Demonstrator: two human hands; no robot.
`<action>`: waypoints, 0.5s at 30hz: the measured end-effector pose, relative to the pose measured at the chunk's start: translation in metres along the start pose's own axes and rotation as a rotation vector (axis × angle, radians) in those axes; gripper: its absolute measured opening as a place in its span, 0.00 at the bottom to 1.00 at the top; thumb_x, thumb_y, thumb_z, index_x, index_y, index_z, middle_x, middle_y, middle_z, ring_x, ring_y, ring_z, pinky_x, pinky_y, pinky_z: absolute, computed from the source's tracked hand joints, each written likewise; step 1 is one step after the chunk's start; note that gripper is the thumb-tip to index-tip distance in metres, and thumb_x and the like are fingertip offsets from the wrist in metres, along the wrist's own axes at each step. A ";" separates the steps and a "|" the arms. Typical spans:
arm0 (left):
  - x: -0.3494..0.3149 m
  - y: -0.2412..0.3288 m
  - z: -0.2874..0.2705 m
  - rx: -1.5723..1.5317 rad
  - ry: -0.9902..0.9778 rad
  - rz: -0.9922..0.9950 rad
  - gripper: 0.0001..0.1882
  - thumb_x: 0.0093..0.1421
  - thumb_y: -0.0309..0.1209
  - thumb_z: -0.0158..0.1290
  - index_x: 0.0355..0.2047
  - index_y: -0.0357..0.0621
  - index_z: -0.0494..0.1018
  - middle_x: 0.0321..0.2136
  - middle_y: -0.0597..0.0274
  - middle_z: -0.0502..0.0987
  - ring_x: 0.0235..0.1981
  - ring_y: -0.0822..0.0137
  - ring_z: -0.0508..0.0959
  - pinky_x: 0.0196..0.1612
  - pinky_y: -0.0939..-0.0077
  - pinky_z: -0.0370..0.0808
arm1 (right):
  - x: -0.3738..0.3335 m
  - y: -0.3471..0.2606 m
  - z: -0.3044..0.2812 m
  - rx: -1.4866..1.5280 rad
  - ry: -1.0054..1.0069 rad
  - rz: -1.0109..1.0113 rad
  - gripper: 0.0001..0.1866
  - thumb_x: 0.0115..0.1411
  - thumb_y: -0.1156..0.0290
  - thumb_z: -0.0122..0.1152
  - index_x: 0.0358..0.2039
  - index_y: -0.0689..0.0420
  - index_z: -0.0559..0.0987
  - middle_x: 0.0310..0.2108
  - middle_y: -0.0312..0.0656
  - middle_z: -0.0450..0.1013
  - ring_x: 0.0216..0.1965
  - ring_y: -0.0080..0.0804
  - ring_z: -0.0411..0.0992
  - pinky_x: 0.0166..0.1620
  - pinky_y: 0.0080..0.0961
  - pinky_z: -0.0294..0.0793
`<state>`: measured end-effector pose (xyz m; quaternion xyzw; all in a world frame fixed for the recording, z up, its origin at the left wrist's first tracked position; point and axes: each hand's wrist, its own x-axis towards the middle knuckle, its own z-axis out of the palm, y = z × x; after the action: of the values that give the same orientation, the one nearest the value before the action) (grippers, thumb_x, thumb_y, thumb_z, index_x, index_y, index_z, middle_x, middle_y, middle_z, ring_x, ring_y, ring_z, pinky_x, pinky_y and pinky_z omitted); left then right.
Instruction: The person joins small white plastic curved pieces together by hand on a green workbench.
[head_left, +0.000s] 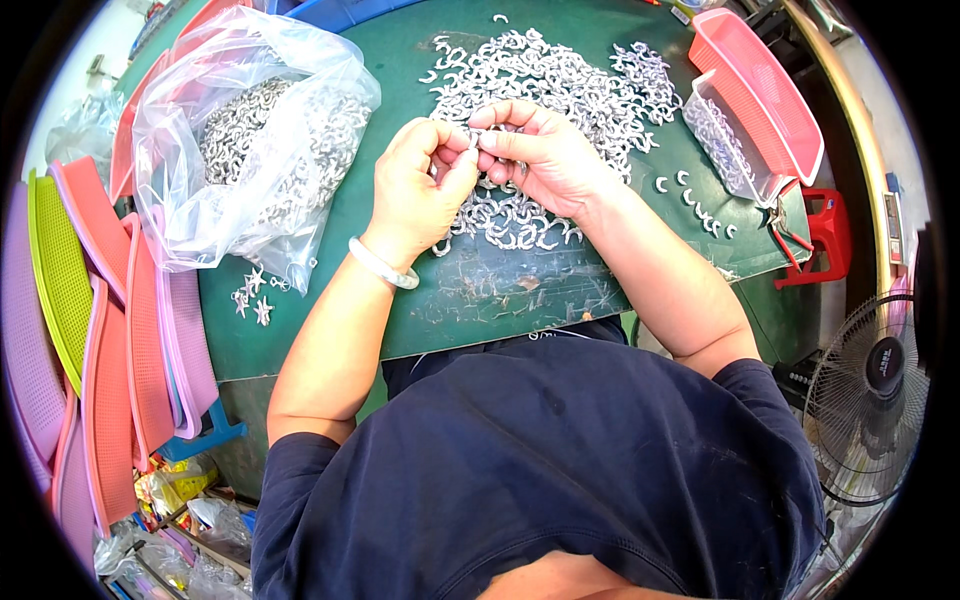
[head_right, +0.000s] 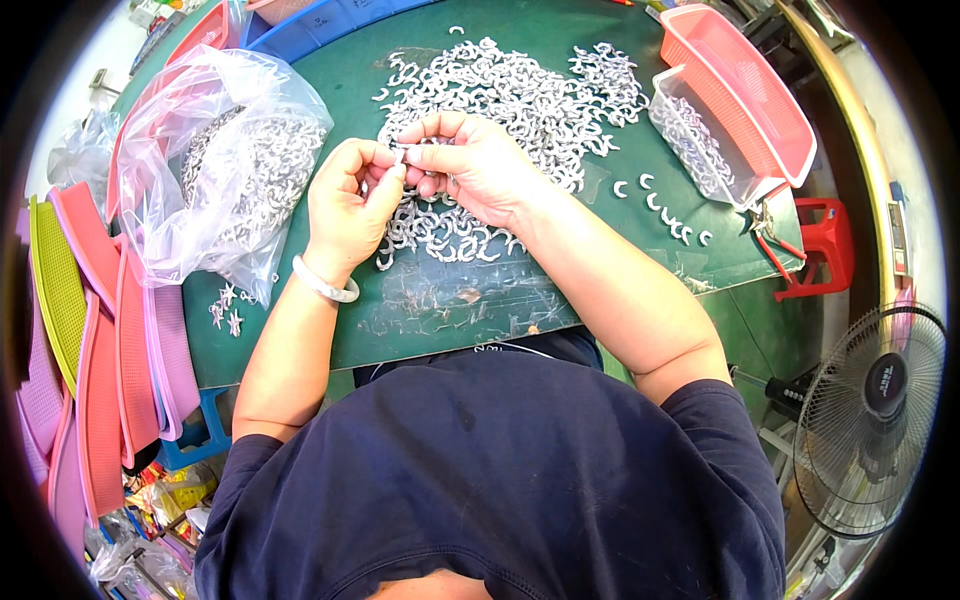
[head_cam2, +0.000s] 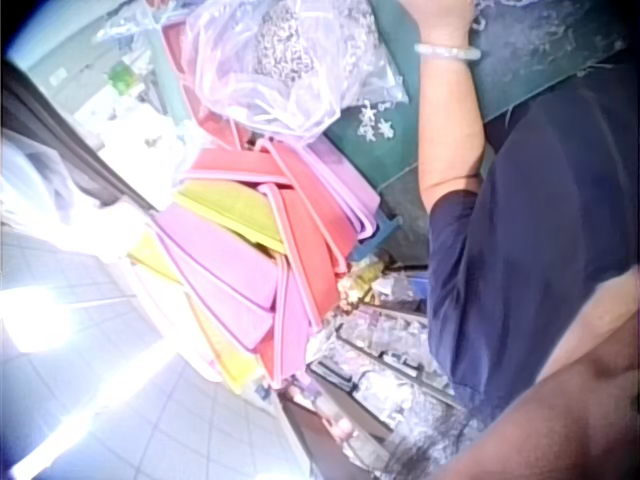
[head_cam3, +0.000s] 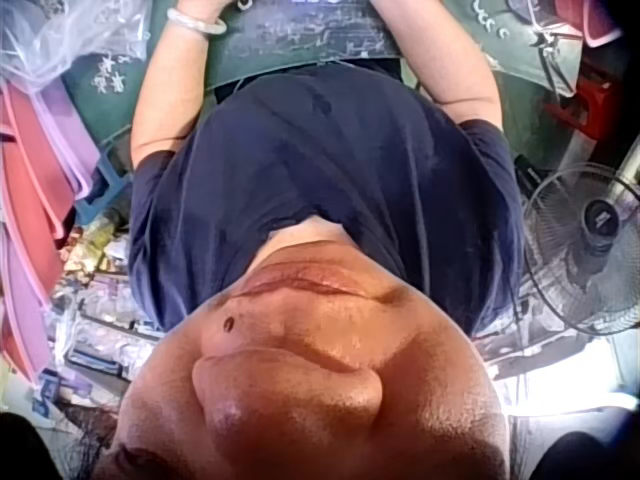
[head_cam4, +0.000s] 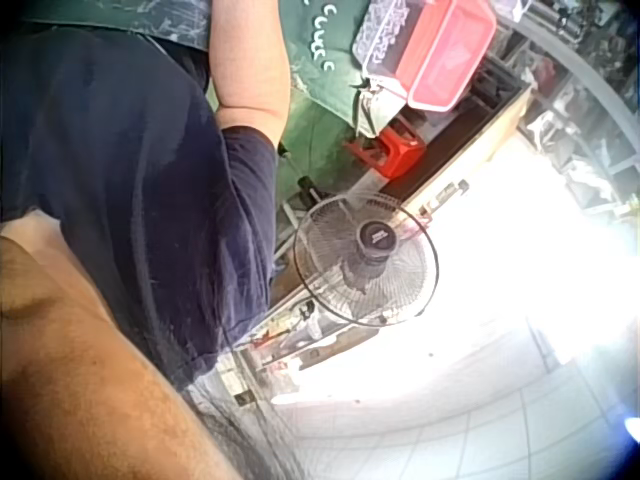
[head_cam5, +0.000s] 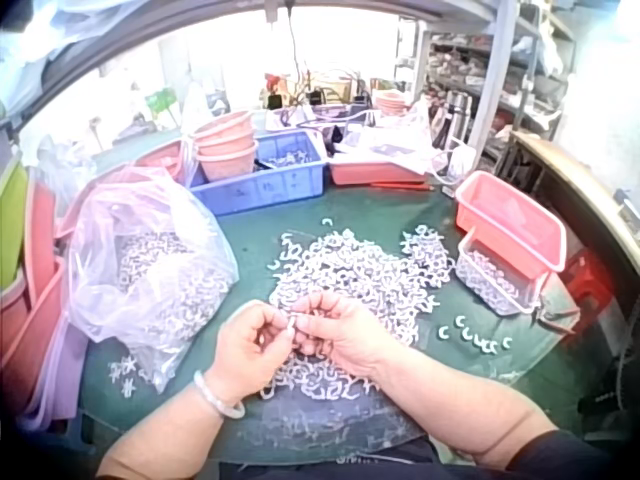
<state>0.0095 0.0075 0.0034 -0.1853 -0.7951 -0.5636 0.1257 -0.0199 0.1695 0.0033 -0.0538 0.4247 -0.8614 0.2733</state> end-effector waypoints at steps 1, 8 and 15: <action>0.000 -0.002 0.000 -0.099 0.008 -0.090 0.04 0.52 0.20 0.50 0.29 0.38 0.68 0.25 0.69 0.67 0.23 0.82 0.67 0.26 0.90 0.64 | 0.000 0.000 0.001 -0.006 0.007 0.005 0.08 0.51 0.80 0.56 0.34 0.62 0.72 0.26 0.39 0.71 0.24 0.22 0.69 0.28 0.17 0.71; 0.006 -0.003 -0.009 -1.003 0.078 -0.553 0.03 0.54 0.22 0.46 0.29 0.42 0.65 0.25 0.65 0.71 0.18 0.80 0.65 0.19 0.89 0.61 | -0.002 -0.002 0.008 -0.135 0.031 -0.015 0.10 0.51 0.80 0.54 0.36 0.64 0.71 0.26 0.40 0.70 0.23 0.22 0.68 0.25 0.16 0.68; 0.003 -0.002 -0.001 -0.512 -0.037 -0.482 0.05 0.54 0.26 0.51 0.31 0.42 0.68 0.21 0.70 0.70 0.16 0.83 0.64 0.19 0.92 0.59 | -0.001 0.003 0.007 -0.283 0.009 -0.078 0.12 0.50 0.81 0.52 0.37 0.65 0.69 0.23 0.39 0.68 0.21 0.20 0.65 0.22 0.14 0.65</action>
<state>0.0057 0.0068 0.0037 -0.0278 -0.6512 -0.7546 -0.0760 -0.0149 0.1636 0.0054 -0.1043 0.5410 -0.8030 0.2274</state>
